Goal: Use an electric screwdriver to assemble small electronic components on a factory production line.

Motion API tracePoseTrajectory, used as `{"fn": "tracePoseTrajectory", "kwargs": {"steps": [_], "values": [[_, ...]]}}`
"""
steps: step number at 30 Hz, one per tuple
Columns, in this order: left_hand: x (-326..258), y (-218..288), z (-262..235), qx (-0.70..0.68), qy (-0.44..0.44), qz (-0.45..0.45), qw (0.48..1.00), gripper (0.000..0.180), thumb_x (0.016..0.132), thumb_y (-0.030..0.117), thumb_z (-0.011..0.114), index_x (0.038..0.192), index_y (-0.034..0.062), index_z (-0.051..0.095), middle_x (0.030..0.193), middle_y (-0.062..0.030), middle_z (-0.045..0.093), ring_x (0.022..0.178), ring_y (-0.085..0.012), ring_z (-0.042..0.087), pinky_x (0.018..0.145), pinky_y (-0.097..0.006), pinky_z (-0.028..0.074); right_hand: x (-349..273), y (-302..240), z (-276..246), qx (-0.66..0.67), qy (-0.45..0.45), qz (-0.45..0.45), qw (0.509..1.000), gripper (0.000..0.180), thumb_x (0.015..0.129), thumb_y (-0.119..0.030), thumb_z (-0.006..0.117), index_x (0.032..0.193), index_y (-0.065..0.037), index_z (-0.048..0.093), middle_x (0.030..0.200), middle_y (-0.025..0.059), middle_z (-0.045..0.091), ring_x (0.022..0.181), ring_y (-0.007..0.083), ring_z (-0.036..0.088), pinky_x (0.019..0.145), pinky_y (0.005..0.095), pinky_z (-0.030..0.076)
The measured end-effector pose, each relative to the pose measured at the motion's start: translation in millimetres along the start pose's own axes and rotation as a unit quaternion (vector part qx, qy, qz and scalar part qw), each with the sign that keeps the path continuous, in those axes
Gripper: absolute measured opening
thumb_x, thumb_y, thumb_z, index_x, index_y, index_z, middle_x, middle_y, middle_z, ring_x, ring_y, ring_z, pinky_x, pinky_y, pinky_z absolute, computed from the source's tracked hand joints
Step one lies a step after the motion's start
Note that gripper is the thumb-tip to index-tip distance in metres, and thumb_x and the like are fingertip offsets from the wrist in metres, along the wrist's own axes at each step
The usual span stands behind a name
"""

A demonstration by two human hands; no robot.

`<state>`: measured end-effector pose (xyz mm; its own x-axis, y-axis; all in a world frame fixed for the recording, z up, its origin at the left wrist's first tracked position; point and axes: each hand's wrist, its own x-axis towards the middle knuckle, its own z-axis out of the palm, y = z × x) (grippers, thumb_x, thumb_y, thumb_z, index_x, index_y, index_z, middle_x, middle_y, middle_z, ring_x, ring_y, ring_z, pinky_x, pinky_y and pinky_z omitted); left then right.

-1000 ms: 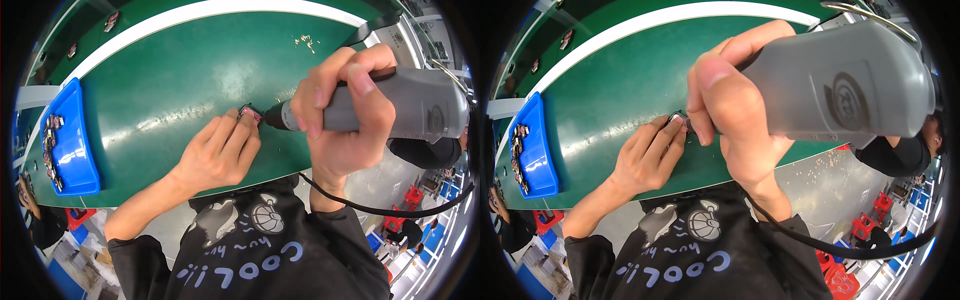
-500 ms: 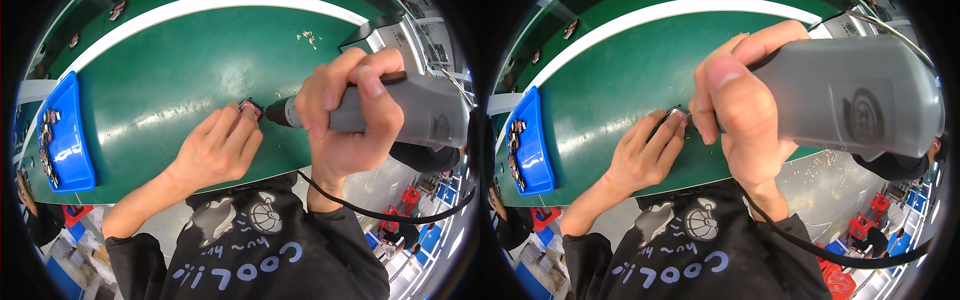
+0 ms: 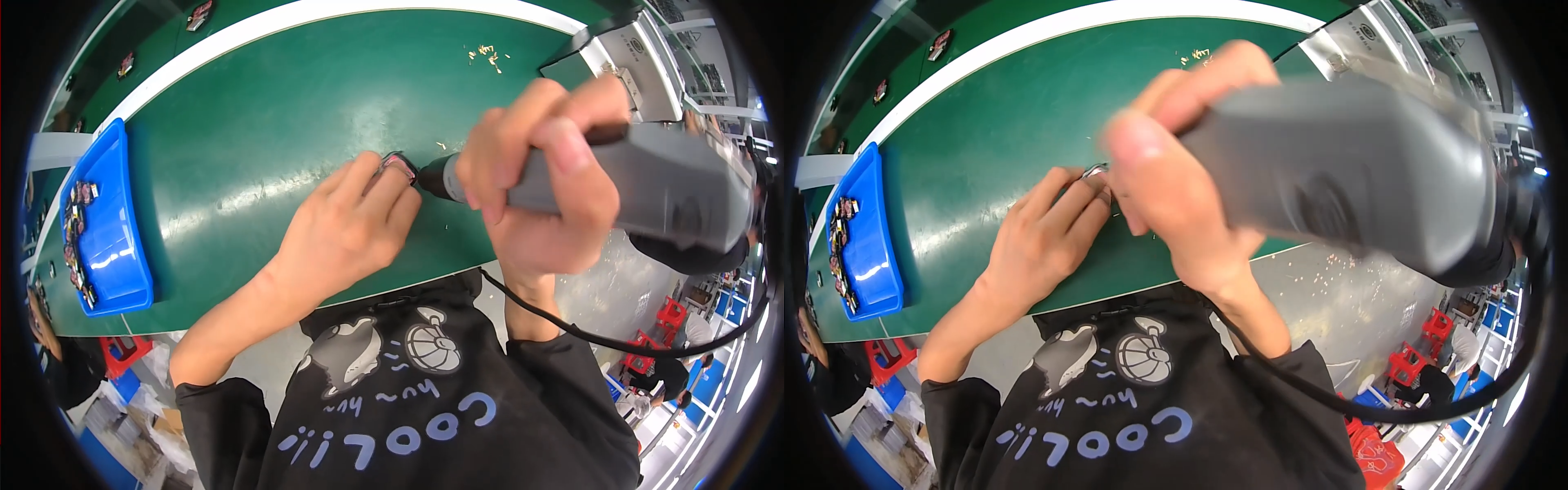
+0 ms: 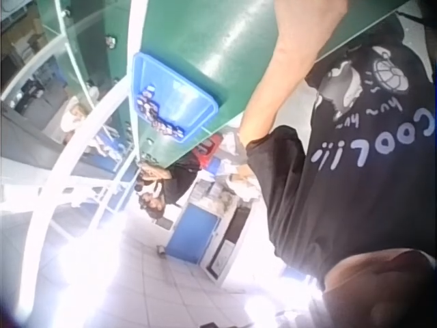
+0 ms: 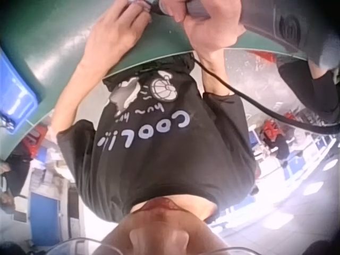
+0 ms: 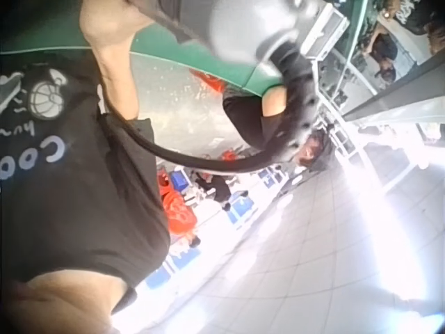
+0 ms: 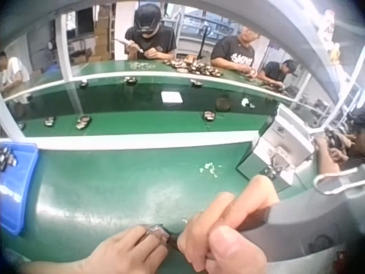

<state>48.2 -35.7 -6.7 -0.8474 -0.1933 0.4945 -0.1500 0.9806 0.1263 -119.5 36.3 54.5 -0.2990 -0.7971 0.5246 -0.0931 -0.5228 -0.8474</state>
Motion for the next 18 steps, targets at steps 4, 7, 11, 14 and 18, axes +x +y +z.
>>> {"fn": "tracePoseTrajectory", "kwargs": {"steps": [4,7,11,14,18], "values": [[-5.6,-5.0,-1.8,-0.013,-0.003,-0.011,1.0,0.018,0.066,0.005,0.068,0.084,0.0025,0.063,0.086,-0.0062,0.057,0.081,-0.0201,0.057,0.064,-0.03,0.053,-23.4,-26.7,-14.8,0.194,0.036,-0.001,0.98,0.013,0.098,-0.019,0.042,0.096,-0.006,0.041,0.072,0.0093,0.048,0.04,0.0143,0.04,0.037,0.031,0.036],[-3.8,-15.5,-11.9,-0.086,-0.015,-0.041,0.995,0.02,0.073,0.001,0.068,0.093,-0.0025,0.068,0.097,-0.0101,0.069,0.089,-0.0237,0.067,0.071,-0.032,0.058,-45.0,-21.7,-21.9,0.186,0.073,0.027,0.979,0.012,0.098,-0.016,0.045,0.097,-0.006,0.039,0.071,0.0113,0.049,0.039,0.0154,0.04,0.039,0.0323,0.037],[-7.2,-34.3,-14.6,-0.087,0.082,-0.101,0.988,0.025,0.073,-0.014,0.066,0.094,-0.0029,0.071,0.097,-0.0129,0.073,0.086,-0.0252,0.071,0.074,-0.031,0.058,-49.2,-19.3,-24.6,0.195,0.119,0.043,0.973,0.012,0.097,-0.011,0.048,0.099,-0.006,0.038,0.072,0.0142,0.05,0.039,0.0168,0.041,0.04,0.0333,0.038],[-9.9,-50.3,-15.8,-0.117,0.142,-0.205,0.961,0.027,0.075,-0.017,0.067,0.097,-0.0013,0.07,0.096,-0.0114,0.071,0.087,-0.0255,0.07,0.073,-0.031,0.058,-36.5,-14.7,-11.2,0.245,0.135,0.009,0.96,0.013,0.098,-0.012,0.049,0.098,-0.005,0.037,0.07,0.0139,0.05,0.04,0.0165,0.041,0.039,0.0334,0.039],[-9.3,-56.7,-19.5,-0.144,0.163,-0.276,0.936,0.02,0.083,-0.014,0.066,0.099,-0.0027,0.071,0.095,-0.0111,0.072,0.082,-0.0193,0.071,0.071,-0.027,0.056,-4.6,17.9,10.9,0.185,0.119,-0.073,0.973,0.016,0.102,-0.021,0.039,0.097,-0.005,0.039,0.072,0.0125,0.049,0.04,0.0157,0.04,0.039,0.0323,0.038]]}}
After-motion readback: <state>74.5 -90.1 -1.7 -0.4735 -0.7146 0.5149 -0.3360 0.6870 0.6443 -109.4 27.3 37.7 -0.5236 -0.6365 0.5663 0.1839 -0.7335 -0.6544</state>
